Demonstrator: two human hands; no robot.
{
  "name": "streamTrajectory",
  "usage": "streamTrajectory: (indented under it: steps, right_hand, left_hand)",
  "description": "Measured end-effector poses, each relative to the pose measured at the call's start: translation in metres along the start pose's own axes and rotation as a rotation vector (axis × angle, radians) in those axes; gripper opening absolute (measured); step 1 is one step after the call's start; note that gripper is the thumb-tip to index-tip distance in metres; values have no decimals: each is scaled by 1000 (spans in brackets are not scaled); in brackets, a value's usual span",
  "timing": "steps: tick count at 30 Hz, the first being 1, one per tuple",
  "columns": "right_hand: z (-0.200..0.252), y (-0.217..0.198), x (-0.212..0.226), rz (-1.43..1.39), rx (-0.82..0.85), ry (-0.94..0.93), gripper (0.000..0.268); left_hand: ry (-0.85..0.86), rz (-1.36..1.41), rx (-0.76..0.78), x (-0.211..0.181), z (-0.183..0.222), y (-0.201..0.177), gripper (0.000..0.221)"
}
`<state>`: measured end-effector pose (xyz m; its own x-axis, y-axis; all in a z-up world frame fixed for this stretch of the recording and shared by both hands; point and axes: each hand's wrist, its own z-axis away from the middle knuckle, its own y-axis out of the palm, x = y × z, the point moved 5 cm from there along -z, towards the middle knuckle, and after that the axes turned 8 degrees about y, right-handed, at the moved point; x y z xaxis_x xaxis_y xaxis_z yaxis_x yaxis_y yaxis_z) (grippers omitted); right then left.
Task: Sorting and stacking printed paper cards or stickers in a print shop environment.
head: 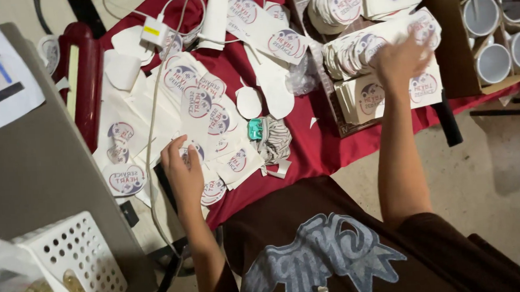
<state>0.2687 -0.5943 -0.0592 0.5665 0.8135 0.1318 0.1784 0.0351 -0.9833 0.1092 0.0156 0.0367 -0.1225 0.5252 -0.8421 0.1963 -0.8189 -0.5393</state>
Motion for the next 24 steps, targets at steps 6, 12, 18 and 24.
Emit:
streamTrajectory:
  steps: [6,12,18,24]
  right_hand:
    - [44,-46,62,-70,165,-28,73]
    - [38,-80,23,-137,-11,-11,77]
    - [16,-132,-28,-119,209,-88,103]
    - [-42,-116,-20,-265,311,-632,103]
  left_hand:
    - [44,-21,21,8,3,8,31]
    - [38,-14,11,-1,7,10,32]
    - [92,-71,7,-31,4,13,32]
    - [256,-162,51,-76,1,32,30]
